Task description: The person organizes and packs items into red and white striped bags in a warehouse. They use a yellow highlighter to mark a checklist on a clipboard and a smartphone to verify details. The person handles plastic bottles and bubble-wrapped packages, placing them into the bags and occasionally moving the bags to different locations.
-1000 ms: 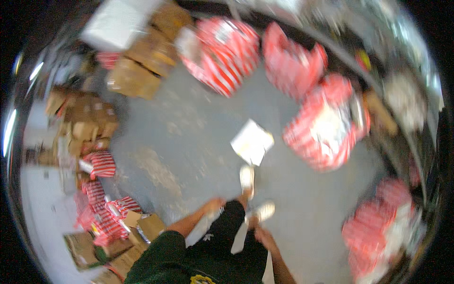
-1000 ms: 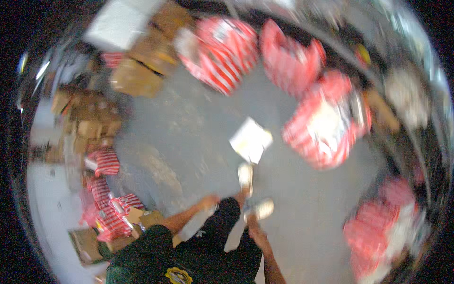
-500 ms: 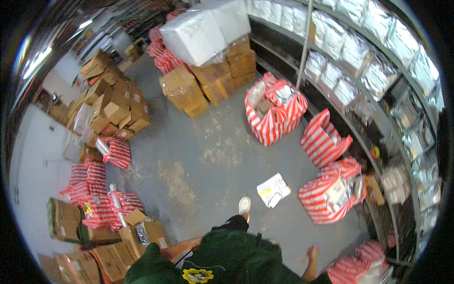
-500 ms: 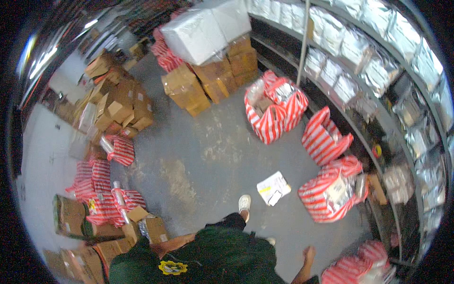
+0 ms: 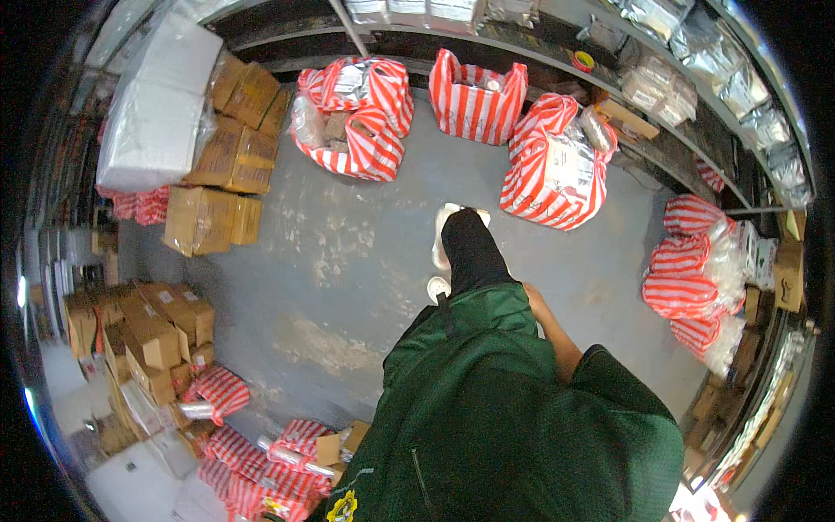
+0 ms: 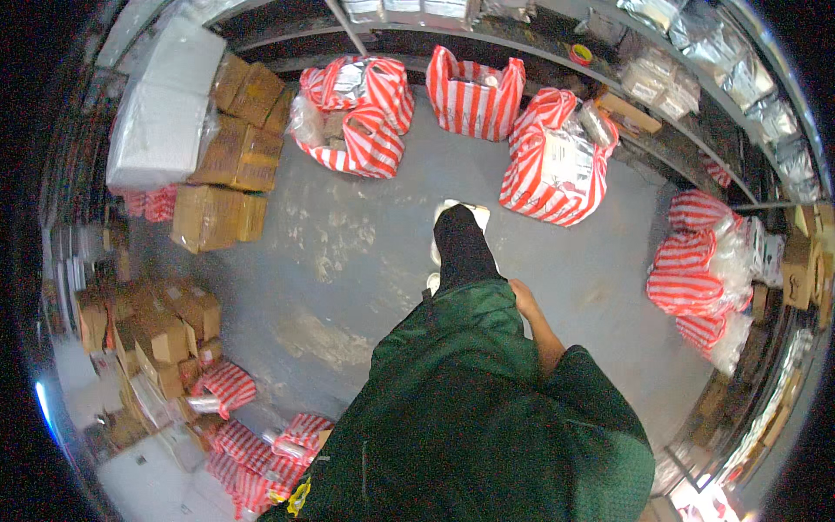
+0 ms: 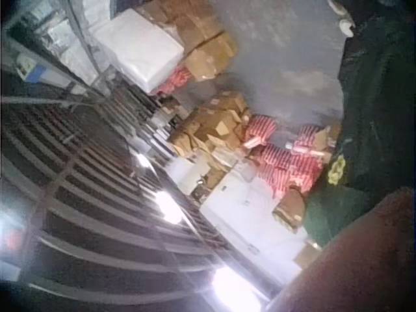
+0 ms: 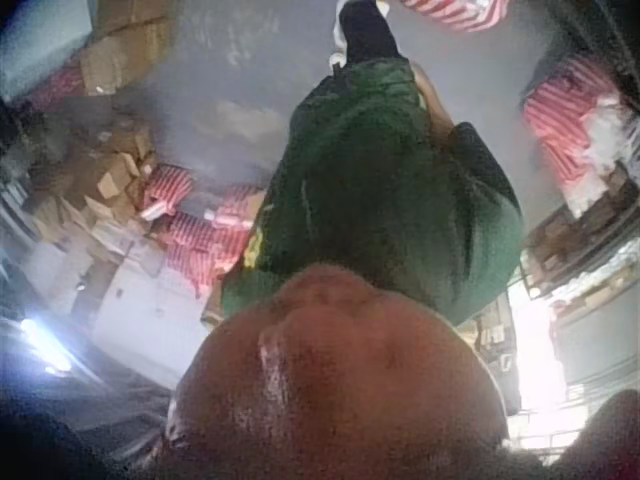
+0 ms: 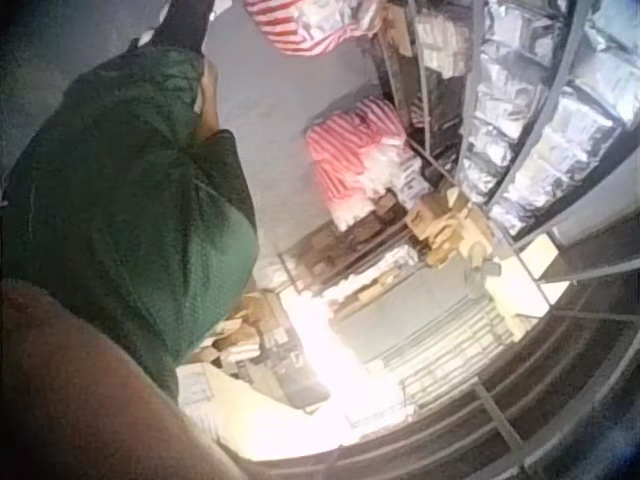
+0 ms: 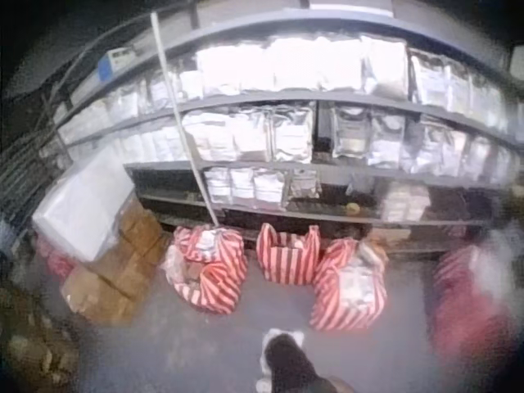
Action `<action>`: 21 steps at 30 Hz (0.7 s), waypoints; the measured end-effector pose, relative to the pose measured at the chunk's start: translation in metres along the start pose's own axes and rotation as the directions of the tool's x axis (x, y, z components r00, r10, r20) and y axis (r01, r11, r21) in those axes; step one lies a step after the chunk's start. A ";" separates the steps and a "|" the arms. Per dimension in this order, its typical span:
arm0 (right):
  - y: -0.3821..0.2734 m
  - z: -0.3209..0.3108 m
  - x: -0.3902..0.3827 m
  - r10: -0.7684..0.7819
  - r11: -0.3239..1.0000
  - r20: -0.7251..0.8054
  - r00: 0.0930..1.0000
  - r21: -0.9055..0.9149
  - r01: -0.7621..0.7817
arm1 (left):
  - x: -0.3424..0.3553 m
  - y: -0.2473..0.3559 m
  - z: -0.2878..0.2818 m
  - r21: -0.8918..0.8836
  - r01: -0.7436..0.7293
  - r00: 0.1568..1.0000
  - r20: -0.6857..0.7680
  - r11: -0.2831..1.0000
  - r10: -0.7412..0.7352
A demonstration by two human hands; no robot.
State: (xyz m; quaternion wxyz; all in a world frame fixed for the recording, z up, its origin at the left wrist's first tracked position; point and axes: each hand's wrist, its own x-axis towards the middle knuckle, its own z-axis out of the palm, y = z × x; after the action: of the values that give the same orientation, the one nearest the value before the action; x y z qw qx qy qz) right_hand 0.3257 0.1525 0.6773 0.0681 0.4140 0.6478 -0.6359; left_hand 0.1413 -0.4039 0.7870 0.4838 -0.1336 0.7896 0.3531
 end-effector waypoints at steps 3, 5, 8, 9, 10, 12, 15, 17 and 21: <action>0.018 0.004 -0.005 0.216 0.974 -0.009 0.976 -0.062 -0.216 | 0.032 0.041 -0.015 0.024 -0.010 1.000 -0.007 1.000 0.010; 0.025 0.003 -0.001 0.281 0.948 0.075 0.957 -0.175 -0.265 | 0.049 0.069 -0.025 0.072 0.007 1.000 -0.003 0.997 -0.006; 0.053 -0.034 0.039 0.151 0.946 0.115 0.982 -0.304 -0.110 | 0.096 0.125 -0.021 0.164 0.004 0.997 0.069 0.986 -0.016; 0.062 -0.046 0.057 0.073 0.966 0.069 0.995 -0.251 -0.054 | 0.112 0.145 -0.022 0.209 -0.001 0.994 0.106 0.978 -0.022; 0.070 -0.058 0.080 0.042 0.970 0.018 0.999 -0.240 -0.037 | 0.133 0.167 -0.019 0.248 -0.011 0.989 0.143 0.969 -0.025; 0.066 -0.079 0.136 -0.006 0.960 -0.097 0.995 -0.279 -0.021 | 0.174 0.222 -0.017 0.355 -0.050 0.975 0.222 0.933 -0.032; 0.017 -0.091 0.243 -0.084 0.977 -0.362 0.929 -0.214 0.005 | 0.242 0.326 -0.020 0.527 -0.148 0.943 0.331 0.837 -0.041; -0.070 -0.100 0.339 0.184 0.980 -0.325 0.928 0.133 -0.148 | 0.304 0.425 -0.029 0.650 -0.304 0.910 0.415 0.697 0.010; -0.172 -0.155 0.490 -0.070 0.993 -0.571 0.818 -0.116 0.005 | 0.496 0.622 0.023 0.744 -0.605 0.792 0.527 0.283 0.308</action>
State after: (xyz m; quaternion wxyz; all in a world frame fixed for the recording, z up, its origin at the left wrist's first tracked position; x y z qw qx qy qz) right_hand -0.0311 0.5355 0.5362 -0.1200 0.5689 0.6800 -0.4468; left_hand -0.4337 0.1216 0.6212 0.4609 0.4270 0.7777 0.0234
